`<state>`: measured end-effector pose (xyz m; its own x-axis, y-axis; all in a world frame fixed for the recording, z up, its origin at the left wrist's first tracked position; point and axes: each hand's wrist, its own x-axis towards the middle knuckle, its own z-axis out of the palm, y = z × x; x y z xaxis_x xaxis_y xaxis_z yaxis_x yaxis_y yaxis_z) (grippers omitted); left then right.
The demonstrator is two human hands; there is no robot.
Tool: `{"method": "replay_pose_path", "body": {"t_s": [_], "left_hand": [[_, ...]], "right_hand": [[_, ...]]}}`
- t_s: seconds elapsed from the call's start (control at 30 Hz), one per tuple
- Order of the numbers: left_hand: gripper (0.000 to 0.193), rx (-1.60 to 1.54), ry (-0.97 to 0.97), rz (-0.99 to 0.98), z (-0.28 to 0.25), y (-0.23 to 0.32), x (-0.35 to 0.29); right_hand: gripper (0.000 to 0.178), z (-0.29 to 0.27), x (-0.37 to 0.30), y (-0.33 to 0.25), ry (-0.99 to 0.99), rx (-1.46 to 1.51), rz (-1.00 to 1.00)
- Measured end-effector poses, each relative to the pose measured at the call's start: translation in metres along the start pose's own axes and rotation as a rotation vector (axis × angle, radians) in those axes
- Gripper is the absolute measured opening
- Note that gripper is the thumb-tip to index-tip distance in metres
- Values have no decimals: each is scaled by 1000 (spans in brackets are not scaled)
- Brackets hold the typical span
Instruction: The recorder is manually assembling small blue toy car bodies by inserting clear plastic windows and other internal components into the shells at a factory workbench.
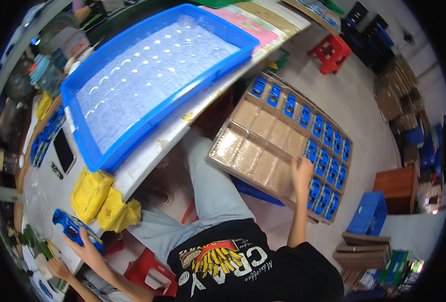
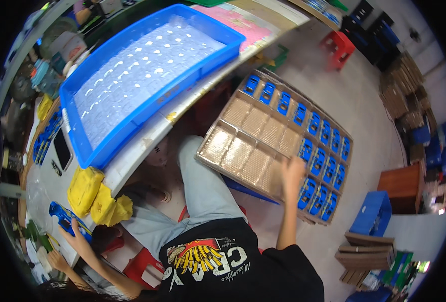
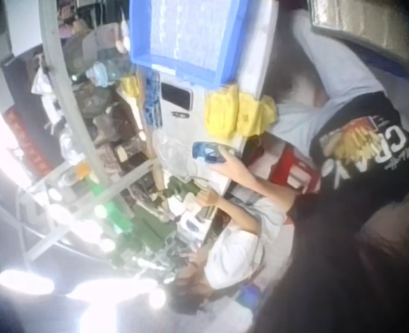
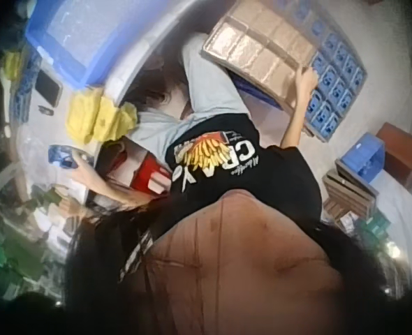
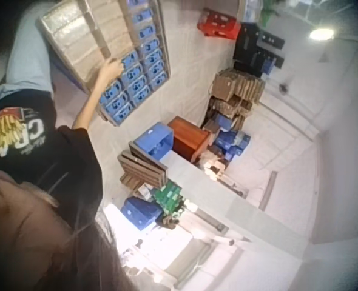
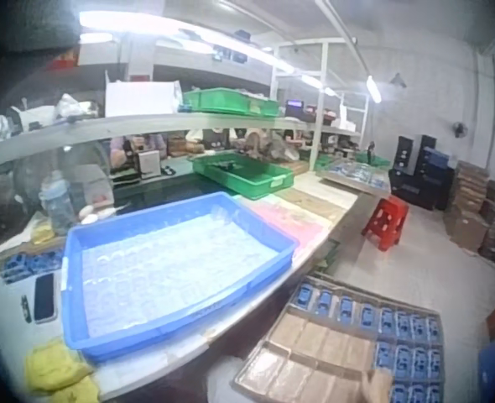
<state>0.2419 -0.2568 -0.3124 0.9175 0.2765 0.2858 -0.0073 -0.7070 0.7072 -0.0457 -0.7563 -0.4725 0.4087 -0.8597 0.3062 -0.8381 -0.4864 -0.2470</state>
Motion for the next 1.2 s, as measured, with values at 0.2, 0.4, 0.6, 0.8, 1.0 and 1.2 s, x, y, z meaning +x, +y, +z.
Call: {"method": "replay_pose_path", "body": {"t_s": [0.2,0.4,0.6,0.8,1.0,1.2], "left_hand": [[39,365,-80,39,-39,-90,96],[45,811,332,333,-20,-45,91],[22,-17,-210,859,42,112,76],[24,65,-450,977,146,114,126],[31,83,-797,799,176,117,133],[23,-518,-654,449,149,113,133]], "right_hand": [[31,5,-6,37,-163,-199,254],[33,-5,-5,29,-176,-218,254],[36,-10,-16,34,-211,-228,415],[35,-5,-21,32,-177,-245,333],[32,-12,-29,49,-117,-47,356],[41,-24,-9,31,102,495,363]]}}
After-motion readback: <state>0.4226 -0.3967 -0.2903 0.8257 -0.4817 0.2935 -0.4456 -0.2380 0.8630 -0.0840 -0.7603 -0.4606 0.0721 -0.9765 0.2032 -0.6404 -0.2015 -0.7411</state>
